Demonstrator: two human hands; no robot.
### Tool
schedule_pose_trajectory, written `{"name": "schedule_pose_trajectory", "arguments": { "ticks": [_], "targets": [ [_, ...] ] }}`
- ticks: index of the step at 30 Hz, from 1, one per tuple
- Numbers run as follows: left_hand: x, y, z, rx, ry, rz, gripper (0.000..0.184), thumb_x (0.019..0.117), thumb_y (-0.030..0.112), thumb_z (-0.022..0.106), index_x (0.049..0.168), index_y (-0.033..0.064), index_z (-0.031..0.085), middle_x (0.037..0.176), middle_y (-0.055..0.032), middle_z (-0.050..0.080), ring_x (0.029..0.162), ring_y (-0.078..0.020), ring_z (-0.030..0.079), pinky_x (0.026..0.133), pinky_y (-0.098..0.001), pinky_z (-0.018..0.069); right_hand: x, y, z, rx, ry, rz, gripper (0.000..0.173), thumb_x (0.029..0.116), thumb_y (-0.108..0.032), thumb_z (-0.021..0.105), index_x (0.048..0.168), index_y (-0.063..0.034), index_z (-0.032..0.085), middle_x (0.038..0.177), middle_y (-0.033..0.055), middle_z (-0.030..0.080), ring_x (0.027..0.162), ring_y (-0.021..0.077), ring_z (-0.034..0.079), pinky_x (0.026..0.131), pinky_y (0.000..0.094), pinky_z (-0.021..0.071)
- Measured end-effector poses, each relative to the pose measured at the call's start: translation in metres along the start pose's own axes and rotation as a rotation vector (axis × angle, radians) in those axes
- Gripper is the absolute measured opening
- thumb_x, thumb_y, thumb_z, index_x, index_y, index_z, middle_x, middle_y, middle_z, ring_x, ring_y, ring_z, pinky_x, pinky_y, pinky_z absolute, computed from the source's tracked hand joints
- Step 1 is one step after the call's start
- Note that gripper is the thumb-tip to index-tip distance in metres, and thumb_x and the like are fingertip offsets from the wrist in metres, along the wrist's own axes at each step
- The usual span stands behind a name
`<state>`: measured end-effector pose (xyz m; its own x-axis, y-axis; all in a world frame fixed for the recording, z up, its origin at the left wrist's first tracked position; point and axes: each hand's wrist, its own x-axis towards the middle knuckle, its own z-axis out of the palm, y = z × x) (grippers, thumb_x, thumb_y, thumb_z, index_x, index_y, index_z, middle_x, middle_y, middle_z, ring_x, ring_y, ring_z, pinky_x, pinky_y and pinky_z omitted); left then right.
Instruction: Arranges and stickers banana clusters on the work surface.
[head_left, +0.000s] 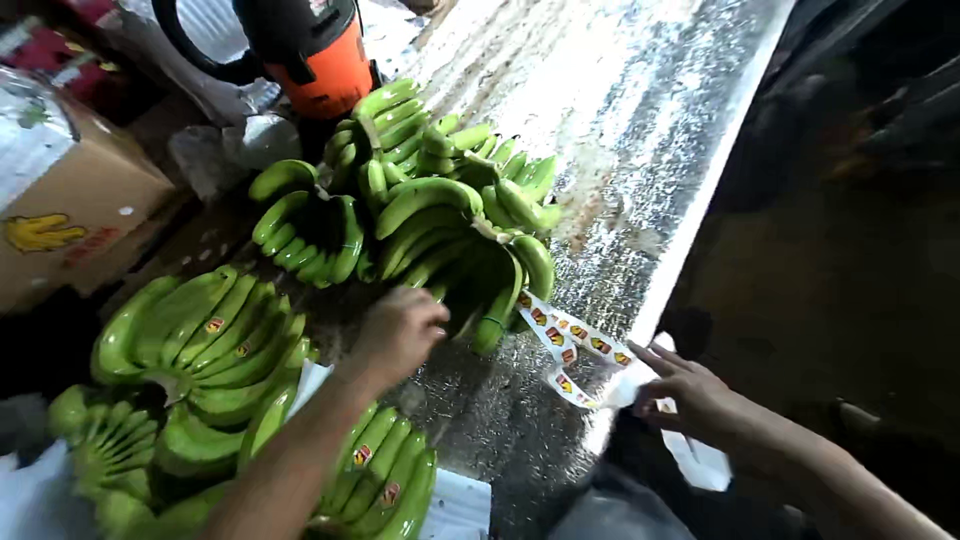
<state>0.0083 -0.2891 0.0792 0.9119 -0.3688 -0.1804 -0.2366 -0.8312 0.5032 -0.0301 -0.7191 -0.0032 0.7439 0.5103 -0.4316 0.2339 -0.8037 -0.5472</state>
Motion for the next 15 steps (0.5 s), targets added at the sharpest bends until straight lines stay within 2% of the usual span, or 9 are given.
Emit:
{"name": "schedule_pose_trajectory", "arguments": {
  "ticks": [1, 3, 5, 6, 7, 9, 11, 13, 15],
  "targets": [
    [0.019, 0.023, 0.024, -0.015, -0.059, 0.100, 0.025, 0.0991, 0.008, 0.060, 0.120, 0.0062, 0.073, 0.130, -0.0138, 0.068, 0.130, -0.0314, 0.059, 0.110, -0.0482, 0.0463, 0.017, -0.011, -0.003, 0.043, 0.012, -0.030, 0.018, 0.0782, -0.011, 0.086, 0.096, -0.0091, 0.081, 0.154, 0.0316, 0.041, 0.144, 0.0581, 0.030, 0.107, 0.0776, 0.0283],
    [0.057, 0.056, 0.072, 0.009, -0.114, 0.202, 0.037, 0.0980, -0.003, 0.053, 0.130, 0.0069, 0.069, 0.144, -0.0137, 0.060, 0.140, -0.0343, 0.049, 0.115, -0.0502, 0.0411, 0.051, -0.021, -0.005, 0.186, 0.086, -0.037, 0.035, 0.0854, -0.015, 0.081, 0.117, -0.0017, 0.074, 0.155, 0.0316, 0.039, 0.147, 0.0511, 0.032, 0.114, 0.0685, 0.0297],
    [0.090, 0.078, 0.115, 0.089, -0.142, 0.210, 0.047, 0.0986, -0.003, 0.053, 0.144, 0.0076, 0.058, 0.156, -0.0137, 0.049, 0.150, -0.0364, 0.037, 0.122, -0.0524, 0.0307, 0.085, -0.027, -0.001, 0.369, 0.129, 0.094, 0.062, 0.0965, -0.025, 0.070, 0.147, 0.0012, 0.047, 0.154, 0.0272, 0.043, 0.142, 0.0419, 0.044, 0.114, 0.0589, 0.0371],
    [0.103, 0.085, 0.132, 0.143, -0.161, 0.187, 0.049, 0.1001, -0.003, 0.051, 0.148, 0.0073, 0.053, 0.160, -0.0134, 0.043, 0.153, -0.0371, 0.030, 0.124, -0.0545, 0.0242, 0.101, -0.025, 0.004, 0.453, 0.119, 0.169, 0.070, 0.0978, -0.026, 0.069, 0.155, -0.0014, 0.036, 0.152, 0.0251, 0.047, 0.138, 0.0390, 0.049, 0.113, 0.0563, 0.0395],
    [0.113, 0.089, 0.145, 0.184, -0.176, 0.155, 0.047, 0.1016, -0.001, 0.050, 0.148, 0.0057, 0.053, 0.163, -0.0133, 0.040, 0.155, -0.0373, 0.025, 0.125, -0.0560, 0.0198, 0.112, -0.023, 0.013, 0.510, 0.095, 0.221, 0.070, 0.0968, -0.025, 0.070, 0.154, -0.0018, 0.037, 0.142, 0.0249, 0.056, 0.128, 0.0378, 0.058, 0.108, 0.0553, 0.0452],
    [0.118, 0.089, 0.161, 0.201, -0.203, 0.094, 0.036, 0.1033, 0.000, 0.048, 0.136, -0.0004, 0.062, 0.163, -0.0133, 0.039, 0.157, -0.0356, 0.021, 0.128, -0.0531, 0.0145, 0.119, -0.025, 0.027, 0.532, -0.010, 0.243, 0.045, 0.0963, -0.018, 0.071, 0.135, 0.0020, 0.060, 0.117, 0.0237, 0.069, 0.105, 0.0344, 0.068, 0.096, 0.0532, 0.0511],
    [0.109, 0.085, 0.161, 0.202, -0.215, 0.122, 0.030, 0.1030, -0.002, 0.047, 0.123, -0.0051, 0.069, 0.151, -0.0179, 0.054, 0.153, -0.0357, 0.030, 0.129, -0.0484, 0.0159, 0.107, -0.033, 0.027, 0.490, -0.121, 0.194, 0.026, 0.0976, -0.015, 0.068, 0.118, 0.0014, 0.070, 0.106, 0.0186, 0.071, 0.095, 0.0289, 0.069, 0.091, 0.0496, 0.0531],
    [0.090, 0.082, 0.157, 0.207, -0.232, 0.207, 0.028, 0.1023, -0.004, 0.048, 0.117, -0.0066, 0.071, 0.133, -0.0199, 0.066, 0.145, -0.0352, 0.045, 0.128, -0.0460, 0.0189, 0.091, -0.036, 0.022, 0.432, -0.209, 0.086, 0.023, 0.0985, -0.014, 0.066, 0.115, 0.0011, 0.071, 0.106, 0.0171, 0.072, 0.097, 0.0277, 0.069, 0.093, 0.0493, 0.0534],
    [0.073, 0.086, 0.149, 0.143, -0.297, 0.229, 0.028, 0.1011, -0.007, 0.048, 0.116, -0.0071, 0.071, 0.126, -0.0213, 0.069, 0.138, -0.0349, 0.053, 0.128, -0.0447, 0.0201, 0.079, -0.040, 0.013, 0.346, -0.294, -0.041, 0.022, 0.0992, -0.016, 0.065, 0.114, 0.0000, 0.072, 0.108, 0.0181, 0.072, 0.102, 0.0317, 0.068, 0.096, 0.0547, 0.0504]
  ]
}}
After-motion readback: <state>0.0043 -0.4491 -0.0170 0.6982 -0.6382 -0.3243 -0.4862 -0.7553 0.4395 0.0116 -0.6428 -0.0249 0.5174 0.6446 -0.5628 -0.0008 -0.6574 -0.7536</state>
